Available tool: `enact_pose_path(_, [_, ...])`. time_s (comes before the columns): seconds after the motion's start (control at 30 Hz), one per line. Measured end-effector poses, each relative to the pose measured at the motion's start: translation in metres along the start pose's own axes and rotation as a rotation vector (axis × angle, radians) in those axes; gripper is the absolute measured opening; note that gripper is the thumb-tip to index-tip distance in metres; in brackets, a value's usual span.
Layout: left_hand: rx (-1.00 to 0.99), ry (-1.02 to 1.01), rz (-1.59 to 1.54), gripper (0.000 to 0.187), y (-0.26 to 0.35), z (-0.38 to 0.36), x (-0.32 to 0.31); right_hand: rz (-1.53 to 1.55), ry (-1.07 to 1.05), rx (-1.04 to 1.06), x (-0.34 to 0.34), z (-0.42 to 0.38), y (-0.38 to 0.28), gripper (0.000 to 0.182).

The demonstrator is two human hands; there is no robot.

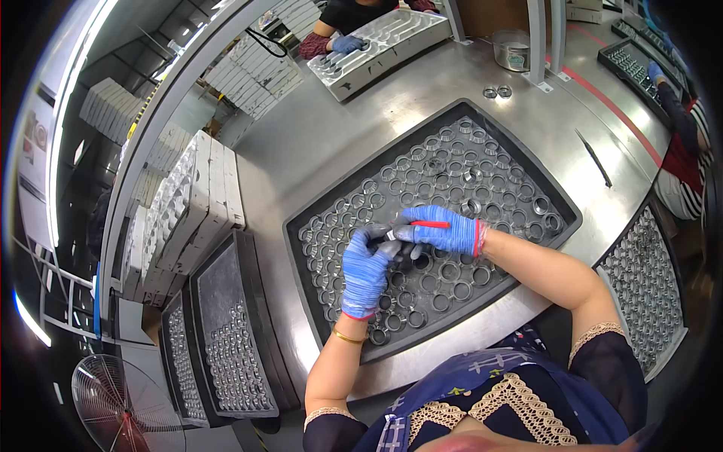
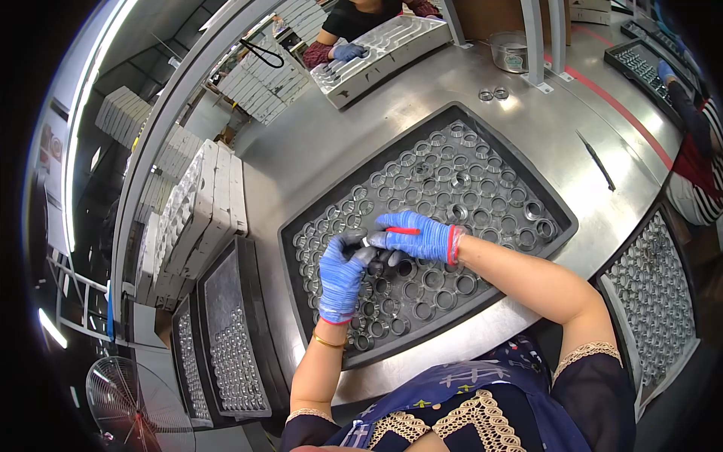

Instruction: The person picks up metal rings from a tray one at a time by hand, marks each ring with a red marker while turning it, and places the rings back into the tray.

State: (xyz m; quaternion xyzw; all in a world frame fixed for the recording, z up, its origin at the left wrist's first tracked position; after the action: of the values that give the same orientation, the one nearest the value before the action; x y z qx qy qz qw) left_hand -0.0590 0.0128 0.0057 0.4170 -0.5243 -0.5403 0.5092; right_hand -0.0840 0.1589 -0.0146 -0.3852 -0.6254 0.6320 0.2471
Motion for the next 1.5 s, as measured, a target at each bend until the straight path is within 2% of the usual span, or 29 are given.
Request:
enact_pose_path(0.03, [0.071, 0.014, -0.097, 0.031, 0.000, 0.000, -0.001, -0.014, 0.010, -0.010, 0.000, 0.000, 0.000, 0.039])
enact_pose_path(0.07, [0.047, 0.017, -0.074, 0.030, 0.001, -0.001, -0.002, -0.028, 0.021, -0.020, 0.000, -0.001, 0.001, 0.038])
enact_pose_path(0.1, [-0.125, -0.007, 0.155, 0.030, 0.001, -0.001, 0.001, -0.041, 0.031, -0.030, 0.000, -0.002, 0.002, 0.038])
enact_pose_path(0.17, [-0.468, -0.056, 0.613, 0.029, -0.008, -0.001, 0.003, -0.550, 0.116, 0.187, 0.003, 0.003, 0.003, 0.036])
enact_pose_path(0.2, [-0.393, -0.063, 0.562, 0.028, -0.007, -0.001, 0.001, -0.804, 0.156, 0.294, -0.001, 0.003, -0.002, 0.035])
enact_pose_path(0.3, [-0.062, 0.000, 0.058, 0.029, -0.001, -0.001, -0.001, -0.073, 0.011, 0.041, 0.000, 0.000, 0.004, 0.034])
enact_pose_path(0.33, [-0.009, -0.003, 0.025, 0.030, 0.000, -0.001, 0.000, -0.040, 0.015, 0.040, -0.001, 0.000, 0.005, 0.033])
enact_pose_path(0.4, [-0.070, -0.009, 0.069, 0.030, 0.000, -0.001, 0.000, 0.023, 0.020, 0.037, -0.001, 0.000, 0.006, 0.033])
enact_pose_path(0.5, [-0.218, -0.033, 0.276, 0.030, -0.003, -0.001, 0.001, -0.295, 0.057, 0.049, 0.000, 0.000, 0.003, 0.036])
enact_pose_path(0.53, [-0.276, -0.045, 0.368, 0.030, -0.002, -0.002, 0.001, -0.398, 0.090, 0.143, 0.001, 0.002, 0.003, 0.037])
enact_pose_path(0.6, [-0.230, -0.036, 0.337, 0.030, -0.001, -0.002, -0.001, -0.604, 0.155, 0.331, 0.001, 0.004, 0.001, 0.038])
enact_pose_path(0.7, [-0.209, -0.035, 0.315, 0.031, -0.002, -0.002, -0.001, -0.597, 0.092, 0.084, 0.002, 0.002, 0.003, 0.032])
enact_pose_path(0.8, [-0.207, -0.040, 0.308, 0.030, -0.005, -0.002, 0.000, -0.616, 0.164, 0.290, 0.002, 0.004, 0.003, 0.040])
enact_pose_path(1.0, [-0.195, -0.032, 0.261, 0.030, -0.007, -0.002, 0.000, -0.417, 0.096, 0.142, 0.000, 0.001, 0.006, 0.036])
enact_pose_path(1.23, [-0.207, -0.025, 0.246, 0.029, -0.007, -0.002, 0.000, -0.478, 0.122, 0.207, 0.000, 0.000, 0.004, 0.035])
enact_pose_path(1.3, [-0.294, -0.019, 0.349, 0.028, -0.009, 0.001, 0.001, -0.524, 0.121, 0.236, 0.002, 0.003, 0.005, 0.034])
enact_pose_path(1.33, [-0.334, -0.004, 0.409, 0.028, -0.008, 0.000, 0.004, -0.455, 0.107, 0.169, 0.001, 0.003, 0.007, 0.032])
enact_pose_path(1.4, [-0.293, -0.012, 0.445, 0.029, -0.005, -0.001, 0.004, -0.316, 0.063, 0.037, -0.003, -0.001, 0.006, 0.030])
enact_pose_path(1.5, [-0.258, -0.008, 0.421, 0.030, -0.011, -0.001, 0.005, -0.234, 0.079, 0.103, -0.004, -0.001, 0.004, 0.031])
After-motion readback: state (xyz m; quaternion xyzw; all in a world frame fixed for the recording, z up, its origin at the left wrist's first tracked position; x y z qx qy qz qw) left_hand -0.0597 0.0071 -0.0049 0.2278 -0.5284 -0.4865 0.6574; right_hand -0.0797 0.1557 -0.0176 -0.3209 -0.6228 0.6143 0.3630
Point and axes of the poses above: each hand's wrist, its own z-axis towards the middle knuckle, its own x-axis out of the back of the hand, y = z × x, the point moved 5 cm from there along z, towards the middle knuckle, and after that the axes turned 5 degrees about -x, right-handed, at the moved point
